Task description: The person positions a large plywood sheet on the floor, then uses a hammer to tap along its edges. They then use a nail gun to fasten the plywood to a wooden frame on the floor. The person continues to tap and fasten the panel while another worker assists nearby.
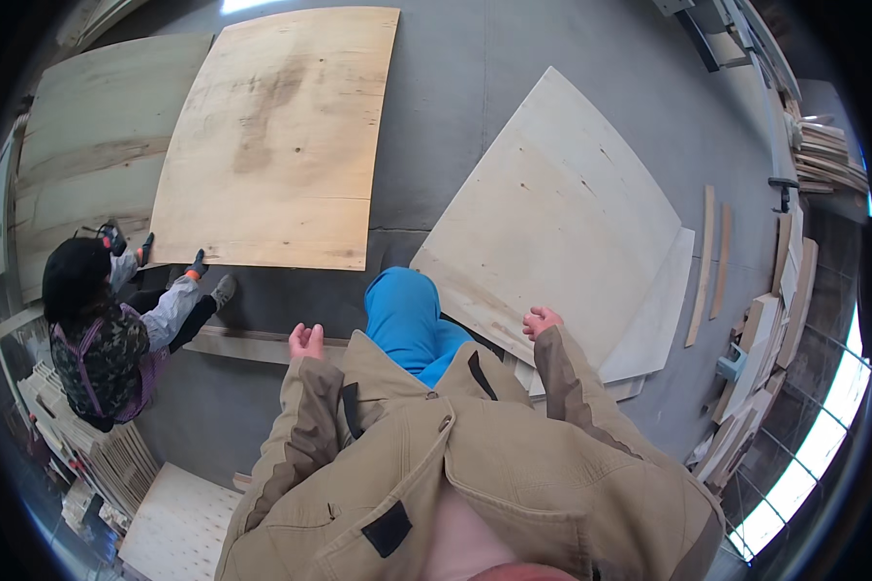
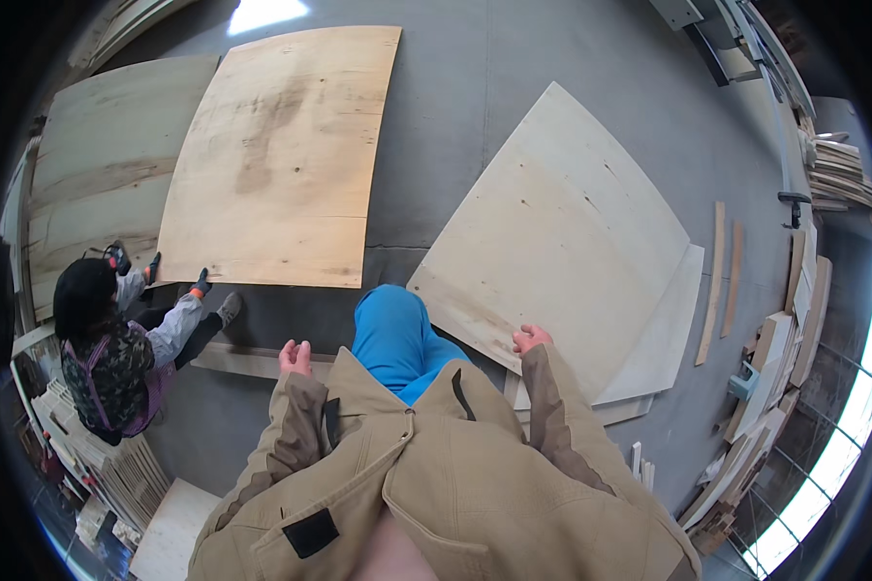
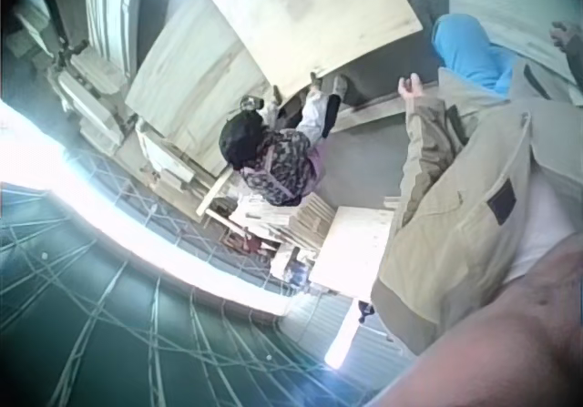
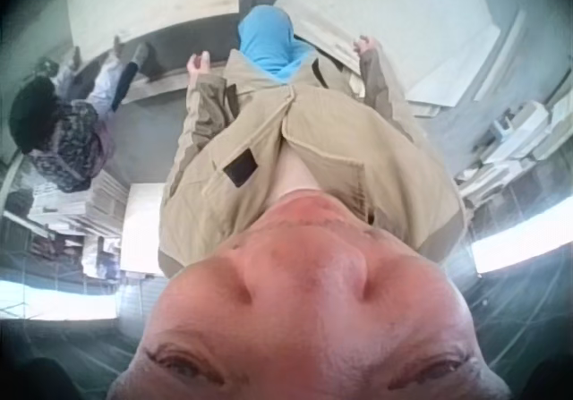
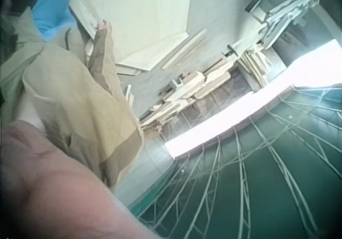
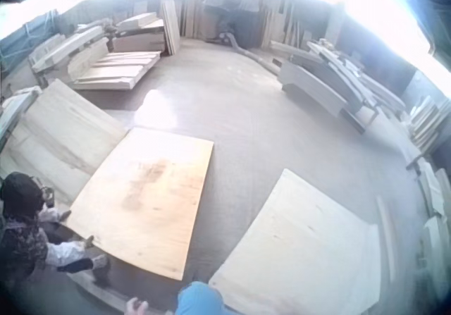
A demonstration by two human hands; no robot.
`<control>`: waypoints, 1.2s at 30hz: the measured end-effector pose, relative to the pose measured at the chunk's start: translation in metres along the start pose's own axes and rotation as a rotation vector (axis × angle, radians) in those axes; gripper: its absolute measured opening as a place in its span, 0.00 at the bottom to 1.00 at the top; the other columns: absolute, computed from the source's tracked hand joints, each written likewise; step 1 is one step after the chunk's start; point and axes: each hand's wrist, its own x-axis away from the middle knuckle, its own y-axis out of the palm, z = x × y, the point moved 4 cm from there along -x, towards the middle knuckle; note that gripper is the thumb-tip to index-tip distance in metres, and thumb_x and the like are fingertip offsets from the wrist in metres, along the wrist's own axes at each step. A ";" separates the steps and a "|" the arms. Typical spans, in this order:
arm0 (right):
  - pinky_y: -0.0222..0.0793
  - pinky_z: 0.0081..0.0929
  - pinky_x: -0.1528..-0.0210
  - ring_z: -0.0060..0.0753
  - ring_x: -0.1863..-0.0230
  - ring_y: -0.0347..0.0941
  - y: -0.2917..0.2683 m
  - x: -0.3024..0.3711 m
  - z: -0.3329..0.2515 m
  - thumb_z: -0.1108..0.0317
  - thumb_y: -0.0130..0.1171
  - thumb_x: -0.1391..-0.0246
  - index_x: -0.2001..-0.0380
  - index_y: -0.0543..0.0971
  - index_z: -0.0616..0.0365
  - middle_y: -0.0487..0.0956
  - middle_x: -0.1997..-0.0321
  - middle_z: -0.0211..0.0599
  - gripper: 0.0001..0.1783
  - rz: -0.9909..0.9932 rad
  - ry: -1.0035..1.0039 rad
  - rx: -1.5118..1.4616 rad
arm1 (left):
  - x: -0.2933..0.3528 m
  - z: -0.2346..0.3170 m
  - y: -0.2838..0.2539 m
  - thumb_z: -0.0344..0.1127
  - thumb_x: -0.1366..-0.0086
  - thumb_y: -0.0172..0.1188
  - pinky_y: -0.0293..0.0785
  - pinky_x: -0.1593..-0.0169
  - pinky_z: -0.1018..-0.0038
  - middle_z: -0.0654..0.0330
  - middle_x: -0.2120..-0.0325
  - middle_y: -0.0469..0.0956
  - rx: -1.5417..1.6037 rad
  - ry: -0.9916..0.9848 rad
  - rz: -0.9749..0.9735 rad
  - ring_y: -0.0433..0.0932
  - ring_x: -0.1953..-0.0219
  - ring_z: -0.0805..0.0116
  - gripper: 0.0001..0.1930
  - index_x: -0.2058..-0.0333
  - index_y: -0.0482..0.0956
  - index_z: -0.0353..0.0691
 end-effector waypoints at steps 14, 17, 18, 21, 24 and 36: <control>0.76 0.40 0.72 0.42 0.72 0.79 -0.118 -0.173 0.009 0.69 0.61 0.46 0.50 0.76 0.67 0.81 0.67 0.47 0.21 -0.235 -0.060 0.683 | -0.163 0.077 0.291 0.38 0.39 0.66 0.76 0.56 0.70 0.51 0.53 0.74 -0.178 0.266 -0.092 0.78 0.60 0.66 0.27 0.44 0.72 0.33; 0.77 0.36 0.68 0.38 0.68 0.80 -0.177 -0.264 -0.128 0.68 0.64 0.47 0.46 0.74 0.65 0.81 0.65 0.45 0.25 -0.042 0.066 0.562 | -0.198 0.077 0.351 0.39 0.38 0.66 0.76 0.57 0.72 0.57 0.60 0.78 -0.058 0.100 -0.013 0.77 0.61 0.72 0.23 0.47 0.74 0.34; 0.78 0.34 0.66 0.35 0.67 0.81 -0.177 -0.304 -0.181 0.67 0.65 0.47 0.45 0.74 0.64 0.82 0.64 0.43 0.27 0.126 0.155 0.380 | -0.212 0.088 0.365 0.40 0.38 0.66 0.76 0.57 0.73 0.58 0.62 0.79 -0.030 0.072 -0.018 0.77 0.62 0.73 0.23 0.48 0.75 0.35; 0.74 0.27 0.72 0.30 0.72 0.75 -0.182 -0.388 -0.350 0.71 0.54 0.41 0.35 0.62 0.63 0.79 0.61 0.43 0.31 0.134 -0.028 -0.103 | -0.240 0.122 0.406 0.42 0.38 0.67 0.75 0.59 0.76 0.62 0.66 0.80 0.018 0.042 -0.024 0.76 0.66 0.76 0.21 0.51 0.77 0.35; 0.76 0.26 0.68 0.30 0.66 0.78 -0.157 -0.425 -0.455 0.68 0.58 0.41 0.37 0.65 0.63 0.80 0.59 0.44 0.30 0.023 -0.218 0.065 | -0.285 0.158 0.438 0.45 0.37 0.66 0.74 0.65 0.79 0.62 0.69 0.80 0.030 -0.022 -0.002 0.76 0.69 0.77 0.20 0.53 0.77 0.37; 0.78 0.34 0.65 0.34 0.69 0.80 -0.200 -0.681 -0.657 0.66 0.63 0.47 0.43 0.71 0.66 0.80 0.61 0.44 0.29 -0.015 -0.202 0.447 | -0.389 0.244 0.628 0.61 0.40 0.65 0.75 0.51 0.65 0.58 0.48 0.75 0.541 -0.488 0.166 0.75 0.50 0.66 0.38 0.41 0.67 0.40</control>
